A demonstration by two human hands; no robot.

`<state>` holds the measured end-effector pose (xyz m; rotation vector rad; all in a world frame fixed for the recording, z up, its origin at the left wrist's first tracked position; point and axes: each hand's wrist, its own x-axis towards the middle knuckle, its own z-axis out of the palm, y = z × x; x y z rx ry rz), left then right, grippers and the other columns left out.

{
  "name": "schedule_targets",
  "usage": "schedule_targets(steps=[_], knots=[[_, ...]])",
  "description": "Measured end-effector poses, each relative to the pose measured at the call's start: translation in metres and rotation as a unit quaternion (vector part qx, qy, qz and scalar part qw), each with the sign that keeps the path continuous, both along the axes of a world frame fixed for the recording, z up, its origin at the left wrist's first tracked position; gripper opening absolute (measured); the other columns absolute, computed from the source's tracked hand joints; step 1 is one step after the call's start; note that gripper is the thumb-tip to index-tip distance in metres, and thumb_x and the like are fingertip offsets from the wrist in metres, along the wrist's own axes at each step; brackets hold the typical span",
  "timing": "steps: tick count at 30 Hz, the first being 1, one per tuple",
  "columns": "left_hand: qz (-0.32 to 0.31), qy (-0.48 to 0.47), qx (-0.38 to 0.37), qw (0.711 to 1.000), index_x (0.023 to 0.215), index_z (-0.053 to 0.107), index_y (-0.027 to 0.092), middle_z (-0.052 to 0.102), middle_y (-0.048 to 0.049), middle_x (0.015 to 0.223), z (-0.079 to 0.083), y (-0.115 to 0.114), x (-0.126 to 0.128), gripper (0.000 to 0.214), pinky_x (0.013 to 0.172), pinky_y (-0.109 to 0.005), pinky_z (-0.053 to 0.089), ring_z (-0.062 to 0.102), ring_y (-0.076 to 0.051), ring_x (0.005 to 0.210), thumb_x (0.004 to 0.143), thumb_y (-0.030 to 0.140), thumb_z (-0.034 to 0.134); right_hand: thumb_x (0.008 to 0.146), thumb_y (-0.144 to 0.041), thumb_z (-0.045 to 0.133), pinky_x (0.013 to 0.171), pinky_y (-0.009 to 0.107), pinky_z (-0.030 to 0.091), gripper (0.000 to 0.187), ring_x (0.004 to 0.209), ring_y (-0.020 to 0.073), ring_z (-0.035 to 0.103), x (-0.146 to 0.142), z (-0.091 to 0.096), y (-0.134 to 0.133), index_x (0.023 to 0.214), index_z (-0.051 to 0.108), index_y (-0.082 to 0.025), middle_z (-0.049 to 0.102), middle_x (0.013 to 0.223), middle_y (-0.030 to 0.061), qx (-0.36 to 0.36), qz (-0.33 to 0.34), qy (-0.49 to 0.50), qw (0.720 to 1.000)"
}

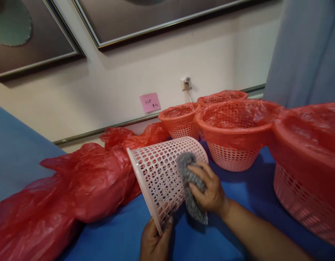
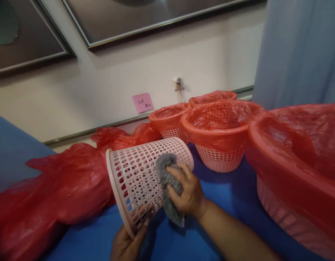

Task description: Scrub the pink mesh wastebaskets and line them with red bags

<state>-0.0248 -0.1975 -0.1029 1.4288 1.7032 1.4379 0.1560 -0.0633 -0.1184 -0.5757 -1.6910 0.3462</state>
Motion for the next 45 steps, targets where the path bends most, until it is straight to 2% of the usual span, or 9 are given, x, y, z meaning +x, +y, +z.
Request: schedule_targets(steps=[6, 10, 13, 16, 22, 25, 28, 35, 45], knots=[[-0.027, 0.121, 0.032, 0.992, 0.109, 0.079, 0.024, 0.078, -0.0074, 0.114, -0.030, -0.005, -0.017, 0.031, 0.098, -0.040, 0.059, 0.074, -0.028, 0.106, 0.090, 0.044, 0.065, 0.091, -0.030, 0.059, 0.100, 0.048, 0.054, 0.038, 0.110, 0.0266, 0.065, 0.009, -0.002, 0.033, 0.127, 0.064, -0.019, 0.065, 0.115, 0.0120, -0.143, -0.094, 0.079, 0.982], [-0.036, 0.191, 0.048, 0.980, 0.116, 0.076, 0.024, 0.075, -0.0078, 0.122, -0.047, -0.001, -0.023, 0.032, 0.107, -0.043, 0.053, 0.069, -0.027, 0.117, 0.095, 0.039, 0.055, 0.087, -0.027, 0.061, 0.101, 0.043, 0.054, 0.050, 0.120, 0.0265, 0.061, -0.001, 0.000, -0.003, 0.137, 0.057, -0.021, 0.056, 0.131, 0.0139, 0.001, 0.008, -0.013, 1.000], [-0.043, 0.209, 0.047, 0.976, 0.123, 0.072, 0.024, 0.070, -0.0106, 0.131, -0.054, 0.000, -0.025, 0.037, 0.106, -0.046, 0.053, 0.064, -0.029, 0.125, 0.098, 0.037, 0.049, 0.084, -0.027, 0.059, 0.089, 0.038, 0.060, 0.056, 0.111, 0.0249, 0.064, -0.012, 0.002, -0.038, 0.139, 0.053, -0.022, 0.055, 0.132, 0.0143, 0.143, 0.134, -0.055, 0.979], [-0.035, 0.208, 0.044, 0.977, 0.128, 0.070, 0.023, 0.069, -0.0128, 0.133, -0.060, -0.001, -0.029, 0.039, 0.103, -0.046, 0.055, 0.065, -0.029, 0.124, 0.099, 0.036, 0.046, 0.084, -0.028, 0.057, 0.084, 0.037, 0.062, 0.055, 0.108, 0.0243, 0.065, -0.017, -0.001, -0.046, 0.139, 0.053, -0.023, 0.055, 0.132, 0.0140, 0.179, 0.179, -0.061, 0.965], [-0.034, 0.260, 0.050, 0.964, 0.123, 0.073, 0.024, 0.073, -0.0112, 0.124, -0.071, 0.001, -0.043, 0.035, 0.104, -0.044, 0.055, 0.067, -0.028, 0.119, 0.098, 0.029, 0.049, 0.092, -0.028, 0.058, 0.101, 0.048, 0.055, 0.040, 0.115, 0.0268, 0.063, 0.001, -0.010, 0.015, 0.132, 0.061, -0.021, 0.061, 0.122, 0.0128, -0.073, -0.078, 0.022, 0.994], [-0.071, 0.274, 0.039, 0.958, 0.121, 0.074, 0.025, 0.074, -0.0121, 0.121, -0.065, 0.002, -0.041, 0.034, 0.100, -0.042, 0.057, 0.070, -0.027, 0.113, 0.096, 0.026, 0.051, 0.093, -0.028, 0.059, 0.102, 0.050, 0.053, 0.038, 0.114, 0.0269, 0.063, 0.009, -0.009, 0.028, 0.130, 0.062, -0.021, 0.062, 0.119, 0.0120, -0.088, -0.098, 0.029, 0.991], [-0.085, 0.259, 0.001, 0.962, 0.123, 0.074, 0.025, 0.073, -0.0126, 0.123, -0.044, 0.000, -0.031, 0.037, 0.104, -0.047, 0.054, 0.069, -0.030, 0.114, 0.087, 0.026, 0.064, 0.089, -0.022, 0.061, 0.099, 0.046, 0.056, 0.047, 0.118, 0.0272, 0.061, 0.006, -0.004, 0.009, 0.136, 0.057, -0.022, 0.056, 0.130, 0.0142, 0.005, -0.007, -0.027, 1.000], [-0.056, 0.010, -0.005, 0.998, 0.134, 0.065, 0.017, 0.070, -0.0151, 0.131, 0.009, 0.000, -0.001, 0.049, 0.109, -0.047, 0.051, 0.066, -0.032, 0.121, 0.093, 0.043, 0.061, 0.081, -0.021, 0.060, 0.080, 0.037, 0.062, 0.055, 0.104, 0.0252, 0.066, -0.008, 0.000, -0.032, 0.135, 0.056, -0.018, 0.055, 0.128, 0.0156, 0.146, 0.157, -0.075, 0.974], [-0.077, 0.138, -0.017, 0.987, 0.136, 0.064, 0.023, 0.064, -0.0113, 0.140, -0.044, -0.004, -0.019, 0.042, 0.114, -0.048, 0.045, 0.059, -0.028, 0.132, 0.099, 0.036, 0.048, 0.094, -0.032, 0.058, 0.102, 0.051, 0.053, 0.039, 0.113, 0.0279, 0.063, 0.007, -0.010, 0.020, 0.132, 0.061, -0.023, 0.063, 0.119, 0.0114, -0.112, -0.093, 0.013, 0.989]])
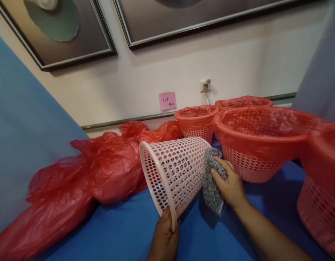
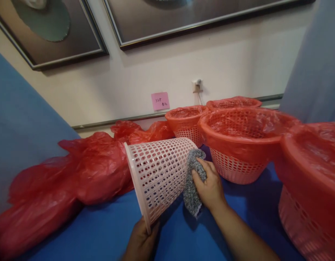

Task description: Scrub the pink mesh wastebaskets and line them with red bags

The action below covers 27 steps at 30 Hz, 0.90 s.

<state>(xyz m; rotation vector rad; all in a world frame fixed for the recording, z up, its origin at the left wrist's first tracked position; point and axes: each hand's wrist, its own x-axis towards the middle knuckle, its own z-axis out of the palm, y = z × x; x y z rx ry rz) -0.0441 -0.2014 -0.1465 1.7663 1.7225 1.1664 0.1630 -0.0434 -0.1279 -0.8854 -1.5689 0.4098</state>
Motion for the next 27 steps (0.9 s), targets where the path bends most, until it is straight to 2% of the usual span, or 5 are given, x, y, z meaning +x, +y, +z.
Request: schedule_targets(steps=[3, 8, 14, 17, 27], knots=[[-0.020, 0.040, 0.021, 0.999, 0.133, 0.067, 0.024, 0.066, -0.0107, 0.138, -0.006, 0.010, -0.009, 0.040, 0.114, -0.048, 0.045, 0.059, -0.028, 0.131, 0.099, 0.031, 0.047, 0.092, -0.028, 0.059, 0.102, 0.048, 0.054, 0.045, 0.118, 0.0277, 0.061, -0.004, 0.003, -0.015, 0.136, 0.057, -0.022, 0.058, 0.128, 0.0130, 0.076, 0.065, -0.027, 0.995], [-0.049, 0.066, 0.028, 0.996, 0.125, 0.071, 0.025, 0.070, -0.0111, 0.130, -0.005, 0.022, -0.009, 0.035, 0.108, -0.047, 0.050, 0.061, -0.029, 0.126, 0.098, 0.029, 0.051, 0.086, -0.025, 0.061, 0.088, 0.036, 0.060, 0.055, 0.112, 0.0249, 0.064, -0.015, 0.007, -0.055, 0.140, 0.053, -0.019, 0.050, 0.135, 0.0144, 0.253, 0.244, -0.071, 0.933], [-0.023, 0.095, 0.051, 0.994, 0.127, 0.070, 0.024, 0.074, -0.0101, 0.120, -0.009, 0.028, -0.016, 0.041, 0.105, -0.043, 0.052, 0.067, -0.026, 0.116, 0.101, 0.032, 0.039, 0.090, -0.027, 0.060, 0.103, 0.048, 0.053, 0.046, 0.120, 0.0283, 0.061, -0.009, 0.000, -0.014, 0.135, 0.059, -0.022, 0.058, 0.128, 0.0134, 0.078, 0.064, -0.022, 0.995], [-0.019, 0.097, 0.052, 0.994, 0.125, 0.072, 0.025, 0.075, -0.0091, 0.118, -0.011, 0.031, -0.019, 0.038, 0.103, -0.043, 0.054, 0.067, -0.027, 0.114, 0.099, 0.034, 0.045, 0.092, -0.031, 0.059, 0.101, 0.050, 0.054, 0.040, 0.111, 0.0274, 0.064, -0.005, -0.003, 0.007, 0.130, 0.063, -0.022, 0.063, 0.117, 0.0113, -0.001, -0.005, 0.023, 1.000], [0.017, 0.027, 0.036, 0.999, 0.111, 0.078, 0.023, 0.078, -0.0118, 0.107, 0.015, 0.027, 0.001, 0.037, 0.101, -0.048, 0.055, 0.072, -0.033, 0.103, 0.077, 0.038, 0.075, 0.085, -0.020, 0.062, 0.095, 0.040, 0.058, 0.057, 0.113, 0.0258, 0.064, -0.012, 0.002, -0.033, 0.141, 0.051, -0.023, 0.053, 0.130, 0.0130, 0.161, 0.199, -0.055, 0.965]])
